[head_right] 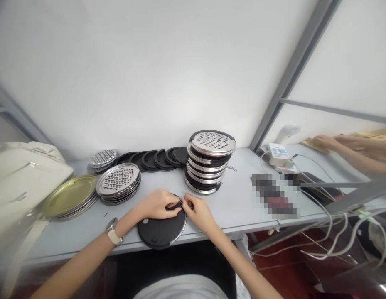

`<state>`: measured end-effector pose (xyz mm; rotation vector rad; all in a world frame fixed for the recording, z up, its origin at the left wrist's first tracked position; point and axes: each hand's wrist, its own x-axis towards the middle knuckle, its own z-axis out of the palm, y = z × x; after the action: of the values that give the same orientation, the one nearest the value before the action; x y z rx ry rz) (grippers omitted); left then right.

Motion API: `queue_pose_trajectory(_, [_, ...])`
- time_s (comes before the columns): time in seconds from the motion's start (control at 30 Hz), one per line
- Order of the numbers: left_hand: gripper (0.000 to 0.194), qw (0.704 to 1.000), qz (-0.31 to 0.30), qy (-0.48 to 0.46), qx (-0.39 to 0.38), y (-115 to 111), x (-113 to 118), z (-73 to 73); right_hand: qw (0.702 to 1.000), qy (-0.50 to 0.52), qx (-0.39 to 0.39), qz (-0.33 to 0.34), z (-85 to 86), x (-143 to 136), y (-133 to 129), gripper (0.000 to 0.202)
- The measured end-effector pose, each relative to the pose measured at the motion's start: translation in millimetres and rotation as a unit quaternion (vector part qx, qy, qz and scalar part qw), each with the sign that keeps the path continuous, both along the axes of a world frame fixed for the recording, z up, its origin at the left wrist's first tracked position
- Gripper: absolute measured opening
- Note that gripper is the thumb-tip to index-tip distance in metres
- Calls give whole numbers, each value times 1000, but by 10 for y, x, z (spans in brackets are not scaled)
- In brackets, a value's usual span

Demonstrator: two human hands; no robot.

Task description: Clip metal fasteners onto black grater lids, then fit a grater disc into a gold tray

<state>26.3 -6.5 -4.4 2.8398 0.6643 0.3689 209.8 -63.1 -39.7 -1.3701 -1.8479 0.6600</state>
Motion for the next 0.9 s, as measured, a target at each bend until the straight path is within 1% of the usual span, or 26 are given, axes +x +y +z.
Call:
queue_pose_trajectory(0.17, [32,1000,23,-1,-3,64,37,-1,1000,-6,8,18,-12,34,112,29])
queue_pose_trajectory(0.3, [32,1000,11,11,1,149,36,22,999,-16,15,33,-20,51,140,30])
queue_pose_trajectory(0.47, [31,1000,2,21,1,226,21,45,998,-38,30,28,-11,43,106,30])
queue_pose_trajectory(0.53, [30,1000,4,22,6,228,14,41,998,-43,36,26,-3,40,88,28])
queue_pose_trajectory(0.63, [22,999,11,21,28,210,4,37,998,-44,41,25,10,38,61,26])
queue_pose_trajectory(0.7, [24,999,13,25,43,194,-1,43,998,-39,40,25,15,40,47,25])
queue_pose_trajectory(0.77, [23,998,0,29,51,180,-5,58,998,-34,39,29,16,41,38,23])
queue_pose_trajectory(0.9, [11,998,-29,16,52,163,-13,80,998,-33,44,30,9,37,32,19])
